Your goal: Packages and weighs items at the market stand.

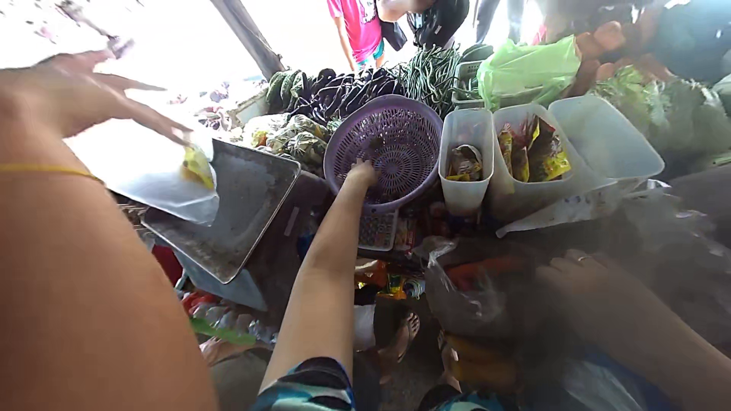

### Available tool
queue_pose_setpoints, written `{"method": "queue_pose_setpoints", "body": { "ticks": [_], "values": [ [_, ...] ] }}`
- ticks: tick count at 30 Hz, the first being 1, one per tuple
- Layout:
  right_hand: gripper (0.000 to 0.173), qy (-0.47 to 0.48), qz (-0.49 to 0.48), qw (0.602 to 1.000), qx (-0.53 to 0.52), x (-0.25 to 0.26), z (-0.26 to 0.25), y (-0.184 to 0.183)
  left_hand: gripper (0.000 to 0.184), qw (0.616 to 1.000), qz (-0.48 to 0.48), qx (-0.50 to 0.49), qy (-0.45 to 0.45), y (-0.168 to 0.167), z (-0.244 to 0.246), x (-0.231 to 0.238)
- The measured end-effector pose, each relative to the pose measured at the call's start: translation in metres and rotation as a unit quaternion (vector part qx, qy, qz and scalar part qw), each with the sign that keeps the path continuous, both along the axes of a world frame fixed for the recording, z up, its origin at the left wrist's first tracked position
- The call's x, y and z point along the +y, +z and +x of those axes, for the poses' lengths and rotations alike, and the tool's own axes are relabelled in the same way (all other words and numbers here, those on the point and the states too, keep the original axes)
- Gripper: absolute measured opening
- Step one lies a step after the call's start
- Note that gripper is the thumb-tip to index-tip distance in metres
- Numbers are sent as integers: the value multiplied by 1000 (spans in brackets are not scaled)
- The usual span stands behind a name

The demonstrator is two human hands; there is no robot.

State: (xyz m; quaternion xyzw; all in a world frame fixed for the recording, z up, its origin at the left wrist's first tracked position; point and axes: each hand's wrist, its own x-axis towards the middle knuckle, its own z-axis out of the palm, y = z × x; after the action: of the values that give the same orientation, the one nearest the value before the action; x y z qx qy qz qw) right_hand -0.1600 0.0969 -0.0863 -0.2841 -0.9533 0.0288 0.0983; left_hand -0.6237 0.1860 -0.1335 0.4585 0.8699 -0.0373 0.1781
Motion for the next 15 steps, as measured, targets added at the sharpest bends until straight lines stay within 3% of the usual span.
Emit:
{"method": "queue_pose_setpoints", "body": {
  "ticks": [4,6,9,13,15],
  "values": [
    [21,0,-4,1000,-4,-6,9,-6,43,987,-140,-26,-76,9,27,-6],
    [21,4,-5,1000,2,-7,10,-6,47,977,-163,-66,-117,9,38,-7],
    [18,13,-21,999,22,-7,9,-6,62,973,-153,-101,-137,14,64,-9],
    [14,36,-46,997,41,-10,7,-7,60,971,-118,-147,-149,13,81,2],
    [13,40,-50,997,45,-11,9,-9,52,963,-36,-133,-232,17,83,-6]
  ]
}}
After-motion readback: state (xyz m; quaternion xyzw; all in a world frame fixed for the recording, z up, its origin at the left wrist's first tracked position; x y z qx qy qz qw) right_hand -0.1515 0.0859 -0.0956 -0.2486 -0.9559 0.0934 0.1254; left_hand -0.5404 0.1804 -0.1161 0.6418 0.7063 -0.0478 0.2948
